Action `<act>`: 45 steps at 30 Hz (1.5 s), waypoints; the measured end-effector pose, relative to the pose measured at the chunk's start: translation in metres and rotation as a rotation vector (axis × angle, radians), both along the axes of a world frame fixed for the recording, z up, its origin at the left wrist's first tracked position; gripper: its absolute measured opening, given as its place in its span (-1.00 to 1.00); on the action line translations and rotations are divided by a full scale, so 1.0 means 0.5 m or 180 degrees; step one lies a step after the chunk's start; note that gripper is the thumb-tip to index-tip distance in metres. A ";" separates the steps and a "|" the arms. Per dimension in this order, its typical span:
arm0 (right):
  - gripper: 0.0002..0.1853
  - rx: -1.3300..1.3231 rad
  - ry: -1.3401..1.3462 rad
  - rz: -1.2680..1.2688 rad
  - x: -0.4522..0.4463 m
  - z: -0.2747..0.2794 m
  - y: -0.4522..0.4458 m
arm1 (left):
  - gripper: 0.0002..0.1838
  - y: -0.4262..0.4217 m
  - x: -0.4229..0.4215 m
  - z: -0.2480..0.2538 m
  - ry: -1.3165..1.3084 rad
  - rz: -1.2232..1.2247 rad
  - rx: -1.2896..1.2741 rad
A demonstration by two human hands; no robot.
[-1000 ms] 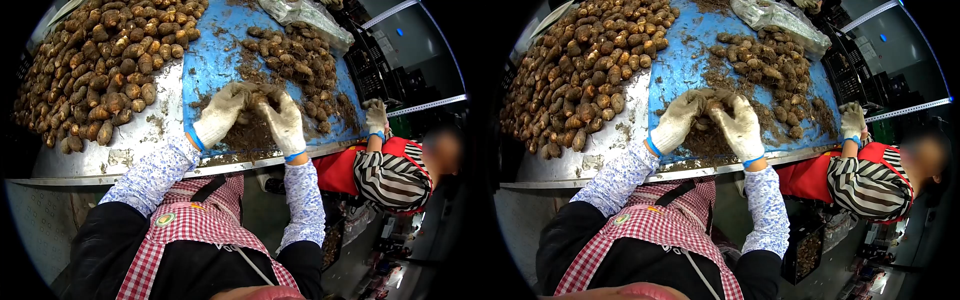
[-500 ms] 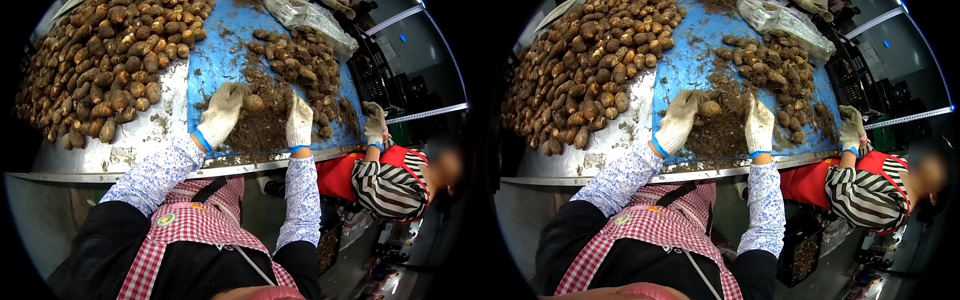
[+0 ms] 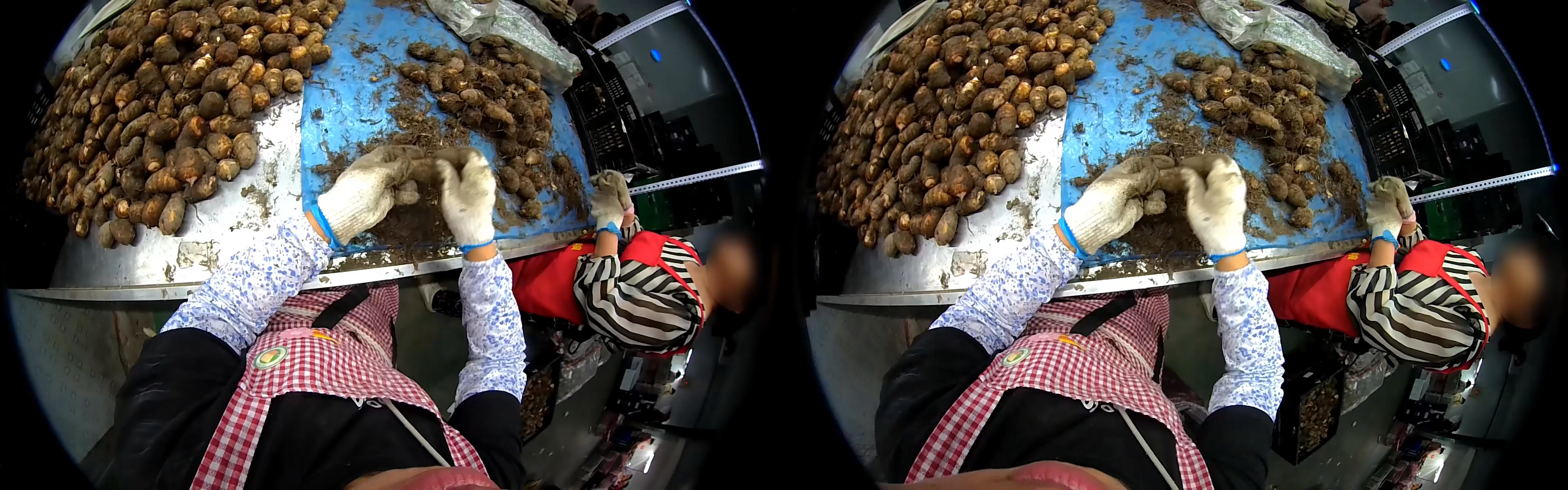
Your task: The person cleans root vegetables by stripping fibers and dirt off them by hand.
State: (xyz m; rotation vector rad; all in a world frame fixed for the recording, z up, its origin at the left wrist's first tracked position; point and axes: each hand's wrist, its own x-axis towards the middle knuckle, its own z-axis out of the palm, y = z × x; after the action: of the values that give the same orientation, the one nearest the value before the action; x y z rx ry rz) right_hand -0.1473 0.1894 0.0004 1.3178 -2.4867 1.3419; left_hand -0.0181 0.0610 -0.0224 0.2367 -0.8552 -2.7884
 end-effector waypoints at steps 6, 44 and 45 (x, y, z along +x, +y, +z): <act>-0.84 0.0599 0.0162 -0.0274 -0.067 0.006 0.049 | -0.61 -0.005 0.014 0.053 -0.0024 0.0545 -0.0217; -0.51 0.0075 0.0510 0.0442 0.073 0.083 0.028 | -0.62 -0.026 0.028 0.067 -0.0410 -0.0035 -0.1611; -0.56 0.0099 0.0701 0.0490 0.070 0.088 0.021 | -0.62 -0.022 0.027 0.065 -0.0415 -0.0010 -0.1744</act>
State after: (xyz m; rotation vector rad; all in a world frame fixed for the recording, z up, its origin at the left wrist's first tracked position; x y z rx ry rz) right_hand -0.1125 0.1998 0.0444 1.5966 -2.3106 1.1158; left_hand -0.0047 0.0501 0.0103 0.3202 -1.5984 -2.4365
